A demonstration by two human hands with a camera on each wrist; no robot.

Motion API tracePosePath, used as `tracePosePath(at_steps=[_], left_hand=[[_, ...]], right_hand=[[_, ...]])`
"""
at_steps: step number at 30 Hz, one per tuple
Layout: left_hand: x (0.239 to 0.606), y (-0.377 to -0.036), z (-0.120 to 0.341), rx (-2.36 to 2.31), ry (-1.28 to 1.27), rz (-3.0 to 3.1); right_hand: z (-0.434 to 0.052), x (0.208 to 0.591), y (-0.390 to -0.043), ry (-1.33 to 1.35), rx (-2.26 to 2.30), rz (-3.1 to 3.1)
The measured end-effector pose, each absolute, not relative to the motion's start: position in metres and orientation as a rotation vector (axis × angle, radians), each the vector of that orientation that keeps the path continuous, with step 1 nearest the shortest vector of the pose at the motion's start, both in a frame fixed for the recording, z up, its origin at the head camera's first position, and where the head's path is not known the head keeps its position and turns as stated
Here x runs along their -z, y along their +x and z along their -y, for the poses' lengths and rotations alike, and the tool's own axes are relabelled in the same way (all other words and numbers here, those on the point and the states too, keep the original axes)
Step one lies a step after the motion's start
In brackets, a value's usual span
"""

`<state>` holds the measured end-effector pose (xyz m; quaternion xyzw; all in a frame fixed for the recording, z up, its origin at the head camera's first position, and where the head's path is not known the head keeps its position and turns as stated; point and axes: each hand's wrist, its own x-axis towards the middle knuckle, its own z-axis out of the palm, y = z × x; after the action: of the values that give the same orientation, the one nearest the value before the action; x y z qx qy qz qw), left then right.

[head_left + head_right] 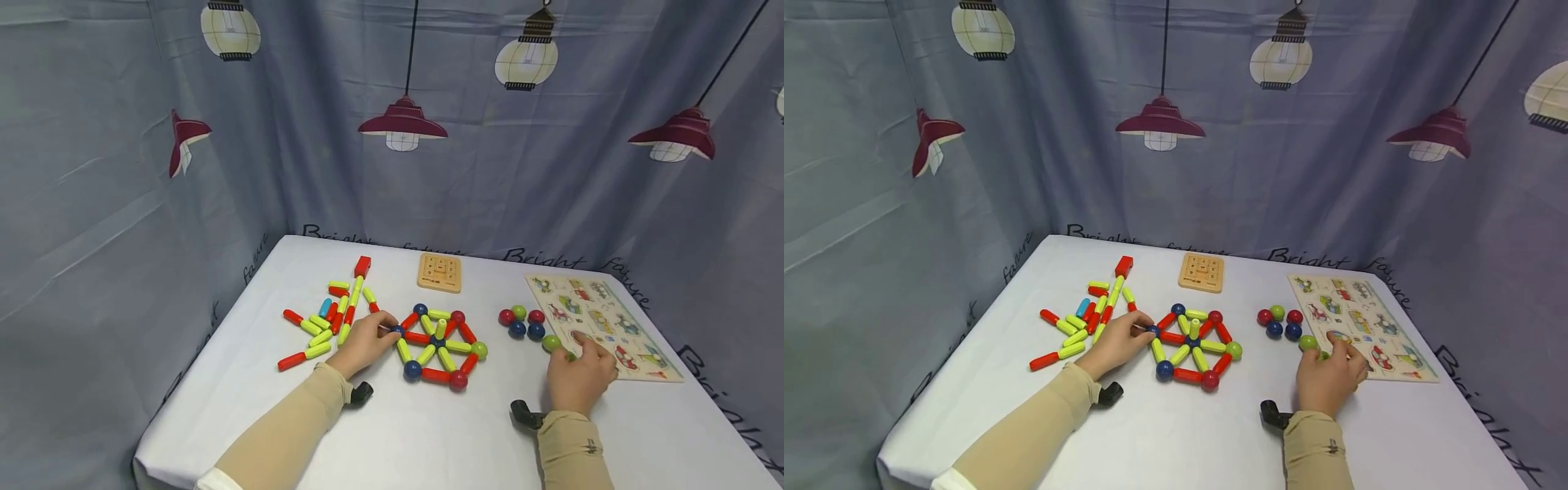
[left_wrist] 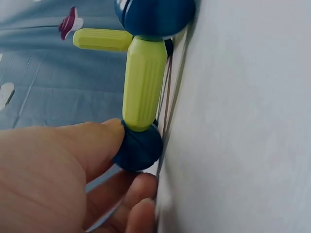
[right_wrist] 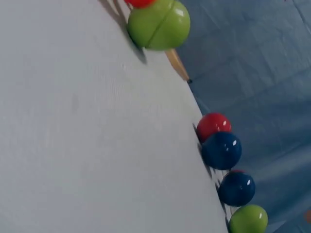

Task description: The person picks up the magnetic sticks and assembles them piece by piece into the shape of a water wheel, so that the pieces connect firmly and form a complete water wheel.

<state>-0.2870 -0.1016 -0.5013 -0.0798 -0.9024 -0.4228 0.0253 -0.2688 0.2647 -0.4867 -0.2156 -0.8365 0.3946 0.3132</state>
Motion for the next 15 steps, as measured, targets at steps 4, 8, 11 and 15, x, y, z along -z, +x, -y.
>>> tracePosePath(at_steps=[4, 8, 11, 15], left_hand=[[0.5083, -0.2891, 0.1024, 1.338, -0.238, 2.757], [0.5098, -0.2908, 0.1038, 1.342, -0.294, 2.761], [0.5084, -0.2904, 0.1052, 1.327, -0.309, 2.781], [0.5072, -0.2901, 0.1054, 1.323, -0.299, 2.786]], right_hand=[[-0.2730, 0.4893, -0.2690, -0.674, -1.009, 2.371], [-0.2739, 0.4925, -0.2703, -0.697, -0.965, 2.450], [-0.2735, 0.4930, -0.2711, -0.705, -0.956, 2.484], [-0.2750, 0.4956, -0.2728, -0.727, -0.971, 2.517]])
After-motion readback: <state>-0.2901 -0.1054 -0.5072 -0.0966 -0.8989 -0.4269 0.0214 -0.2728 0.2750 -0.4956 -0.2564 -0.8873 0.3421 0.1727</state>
